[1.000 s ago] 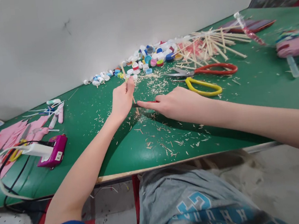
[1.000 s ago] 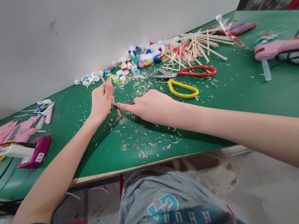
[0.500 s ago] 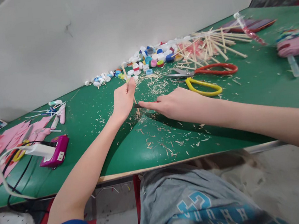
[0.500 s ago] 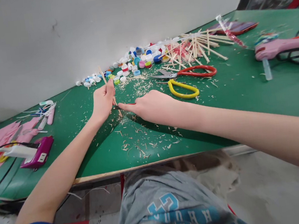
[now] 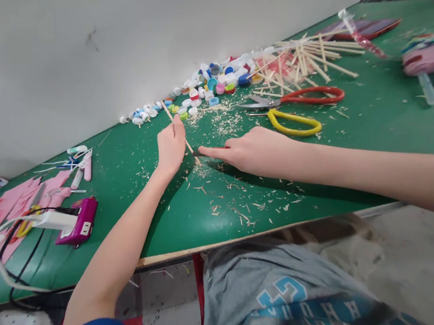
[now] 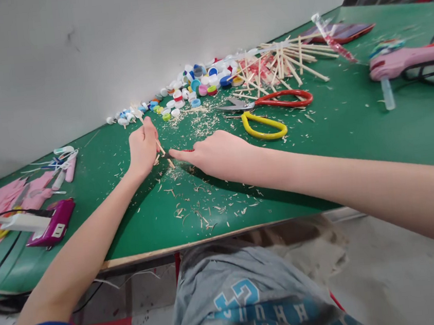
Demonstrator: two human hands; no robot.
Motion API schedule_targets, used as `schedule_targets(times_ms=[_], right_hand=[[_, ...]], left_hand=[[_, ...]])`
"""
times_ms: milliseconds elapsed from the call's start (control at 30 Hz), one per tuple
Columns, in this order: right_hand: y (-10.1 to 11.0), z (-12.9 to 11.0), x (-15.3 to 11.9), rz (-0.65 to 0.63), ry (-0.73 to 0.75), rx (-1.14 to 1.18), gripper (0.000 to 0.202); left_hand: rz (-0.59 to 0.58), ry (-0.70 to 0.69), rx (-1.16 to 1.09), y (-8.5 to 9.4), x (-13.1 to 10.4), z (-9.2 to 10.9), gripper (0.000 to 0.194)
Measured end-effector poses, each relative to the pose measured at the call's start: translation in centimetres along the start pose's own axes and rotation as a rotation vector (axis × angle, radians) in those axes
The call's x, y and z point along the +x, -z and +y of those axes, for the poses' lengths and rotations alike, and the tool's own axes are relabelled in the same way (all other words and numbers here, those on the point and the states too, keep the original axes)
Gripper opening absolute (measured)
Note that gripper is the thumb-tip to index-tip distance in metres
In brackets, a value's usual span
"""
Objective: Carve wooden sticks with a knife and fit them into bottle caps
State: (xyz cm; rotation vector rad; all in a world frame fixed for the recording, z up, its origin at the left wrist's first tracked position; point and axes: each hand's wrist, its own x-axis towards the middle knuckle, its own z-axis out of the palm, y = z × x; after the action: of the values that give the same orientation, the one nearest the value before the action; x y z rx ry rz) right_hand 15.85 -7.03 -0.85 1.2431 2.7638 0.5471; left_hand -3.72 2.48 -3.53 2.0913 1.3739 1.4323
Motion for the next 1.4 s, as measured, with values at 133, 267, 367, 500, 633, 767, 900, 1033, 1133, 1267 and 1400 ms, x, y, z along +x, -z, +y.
schedule_targets(times_ms=[133, 267, 367, 500, 633, 767, 900, 1033, 1133, 1267, 1400], right_hand=[[-0.1, -0.1, -0.2, -0.029, 0.003, -0.018, 0.069], [0.1, -0.3, -0.1, -0.040, -0.002, -0.034, 0.072], [0.2, -0.3, 0.0, -0.068, -0.005, -0.029, 0.073], [0.1, -0.4, 0.0, -0.054, -0.004, -0.035, 0.073], [0.0, -0.6, -0.1, -0.030, 0.003, -0.048, 0.068], [-0.2, -0.7, -0.2, -0.039, 0.005, -0.053, 0.070], [-0.2, -0.8, -0.3, -0.054, 0.004, -0.039, 0.072], [-0.3, -0.6, -0.3, -0.030, 0.001, -0.008, 0.073], [-0.3, -0.5, -0.3, -0.036, 0.016, -0.008, 0.074], [-0.1, -0.6, -0.1, -0.091, 0.022, -0.048, 0.073], [0.0, -0.8, 0.1, -0.080, 0.032, -0.060, 0.074]], left_hand=[[-0.007, -0.017, -0.017, -0.3, -0.5, 0.6, 0.062], [-0.027, -0.042, -0.002, -0.3, -0.4, 0.9, 0.061], [-0.008, -0.006, 0.024, 0.1, 0.0, 0.3, 0.065], [0.000, -0.028, 0.041, -0.1, -0.2, 0.7, 0.065], [-0.037, -0.129, 0.068, -0.7, -0.7, 2.1, 0.061], [-0.033, -0.066, 0.069, -0.2, -0.5, 1.6, 0.063], [-0.001, -0.014, 0.097, 0.3, -0.2, 0.9, 0.066], [-0.003, -0.083, 0.103, -0.1, -0.4, 1.4, 0.062], [-0.006, -0.077, 0.107, -0.3, -0.3, 1.2, 0.063], [-0.017, -0.001, 0.122, -0.2, -0.2, 0.8, 0.065], [-0.039, -0.024, 0.152, -0.5, -0.4, 1.6, 0.062]])
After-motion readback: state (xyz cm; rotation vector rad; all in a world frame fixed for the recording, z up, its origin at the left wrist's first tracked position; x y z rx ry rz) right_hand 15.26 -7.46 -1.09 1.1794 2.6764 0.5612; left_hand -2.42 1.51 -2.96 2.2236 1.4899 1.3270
